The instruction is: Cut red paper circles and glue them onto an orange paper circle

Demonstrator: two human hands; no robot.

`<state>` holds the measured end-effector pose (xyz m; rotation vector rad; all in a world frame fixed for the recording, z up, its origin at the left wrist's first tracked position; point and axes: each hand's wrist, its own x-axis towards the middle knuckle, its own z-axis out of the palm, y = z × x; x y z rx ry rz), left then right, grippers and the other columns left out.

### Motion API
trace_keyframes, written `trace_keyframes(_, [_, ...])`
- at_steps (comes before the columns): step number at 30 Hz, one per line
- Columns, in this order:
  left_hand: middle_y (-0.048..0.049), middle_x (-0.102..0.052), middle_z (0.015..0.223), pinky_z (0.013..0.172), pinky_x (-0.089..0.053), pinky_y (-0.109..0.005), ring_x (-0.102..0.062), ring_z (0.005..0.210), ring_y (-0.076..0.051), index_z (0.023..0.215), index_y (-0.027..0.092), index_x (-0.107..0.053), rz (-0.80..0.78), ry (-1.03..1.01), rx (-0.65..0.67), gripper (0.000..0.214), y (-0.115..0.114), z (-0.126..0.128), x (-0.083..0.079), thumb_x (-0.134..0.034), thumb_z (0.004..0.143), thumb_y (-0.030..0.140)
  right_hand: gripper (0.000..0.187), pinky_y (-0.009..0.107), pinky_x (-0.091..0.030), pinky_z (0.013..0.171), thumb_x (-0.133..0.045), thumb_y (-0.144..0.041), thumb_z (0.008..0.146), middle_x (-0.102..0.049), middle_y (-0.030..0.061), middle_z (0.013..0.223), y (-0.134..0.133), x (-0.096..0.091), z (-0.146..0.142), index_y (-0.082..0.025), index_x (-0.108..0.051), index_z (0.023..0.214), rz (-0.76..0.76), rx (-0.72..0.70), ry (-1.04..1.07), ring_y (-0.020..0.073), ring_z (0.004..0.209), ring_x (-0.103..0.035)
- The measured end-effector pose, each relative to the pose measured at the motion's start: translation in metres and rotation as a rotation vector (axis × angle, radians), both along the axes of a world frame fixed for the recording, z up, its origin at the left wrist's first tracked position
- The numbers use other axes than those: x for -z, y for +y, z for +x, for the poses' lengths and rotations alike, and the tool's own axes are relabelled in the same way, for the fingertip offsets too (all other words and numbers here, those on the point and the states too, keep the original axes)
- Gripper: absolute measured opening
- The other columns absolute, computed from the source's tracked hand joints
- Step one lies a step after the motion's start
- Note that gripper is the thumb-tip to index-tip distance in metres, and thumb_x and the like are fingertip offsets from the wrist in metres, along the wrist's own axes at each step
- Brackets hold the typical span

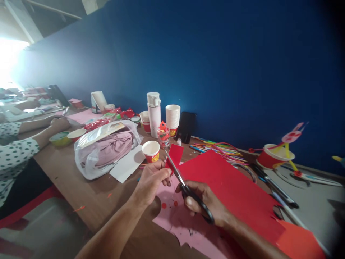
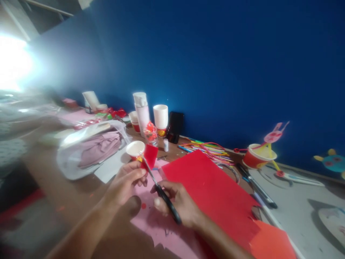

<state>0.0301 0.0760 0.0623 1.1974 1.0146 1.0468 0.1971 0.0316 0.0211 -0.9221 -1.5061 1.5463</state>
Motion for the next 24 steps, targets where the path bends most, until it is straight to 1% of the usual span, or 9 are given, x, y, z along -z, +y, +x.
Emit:
trace_keyframes(4, [0.0006, -0.055, 0.045, 0.046, -0.033, -0.019, -0.047, 0.043, -0.007, 0.052, 0.013, -0.056, -0.012, 0.032, -0.002, 0.013, -0.0009, -0.0006, -0.0023, -0.056, 0.064, 0.019, 0.049, 0.021, -0.029, 0.047, -0.063, -0.057, 0.07, -0.044, -0.0048, 0.056, 0.0003, -0.0001, 0.0015, -0.013, -0.057, 0.09, 0.029, 0.002, -0.025, 0.0074, 0.048, -0.039])
trace_keyframes(12, [0.0007, -0.055, 0.044, 0.045, -0.032, -0.019, -0.046, 0.042, -0.006, 0.051, 0.014, -0.055, -0.001, 0.031, 0.018, 0.014, -0.0002, -0.0033, -0.0018, -0.057, 0.064, 0.019, 0.051, 0.02, -0.029, 0.045, -0.063, -0.059, 0.068, -0.044, -0.0047, 0.054, -0.0001, -0.0062, 0.0022, -0.012, -0.057, 0.087, -0.003, -0.016, -0.047, 0.0073, 0.046, -0.038])
trace_keyframes(16, [0.002, -0.052, 0.044, 0.043, -0.031, -0.018, -0.046, 0.041, -0.006, 0.05, 0.014, -0.054, -0.002, 0.001, 0.036, 0.015, 0.0011, -0.0044, 0.0007, -0.057, 0.063, 0.019, 0.052, 0.02, -0.029, 0.044, -0.063, -0.06, 0.067, -0.043, -0.0048, 0.055, -0.0003, -0.006, 0.0032, -0.012, -0.057, 0.087, -0.003, -0.018, -0.054, 0.0068, 0.045, -0.038])
trace_keyframes(21, [0.0044, -0.047, 0.044, 0.045, -0.034, -0.019, -0.043, 0.041, -0.005, 0.051, 0.014, -0.055, 0.005, -0.013, 0.059, 0.013, 0.0025, -0.0067, 0.0025, -0.058, 0.063, 0.019, 0.053, 0.02, -0.029, 0.043, -0.063, -0.061, 0.066, -0.044, -0.0048, 0.054, 0.0002, -0.0077, 0.0047, -0.012, -0.057, 0.087, -0.013, -0.021, -0.087, 0.0066, 0.044, -0.037])
trace_keyframes(24, [0.005, -0.045, 0.043, 0.045, -0.034, -0.02, -0.041, 0.041, -0.005, 0.049, 0.014, -0.053, -0.006, -0.001, 0.072, 0.015, 0.0039, -0.0082, 0.0032, -0.059, 0.062, 0.019, 0.051, 0.02, -0.03, 0.044, -0.064, -0.06, 0.067, -0.044, -0.0048, 0.055, 0.0013, -0.0078, 0.0055, -0.013, -0.058, 0.087, -0.008, -0.035, -0.095, 0.0068, 0.045, -0.038])
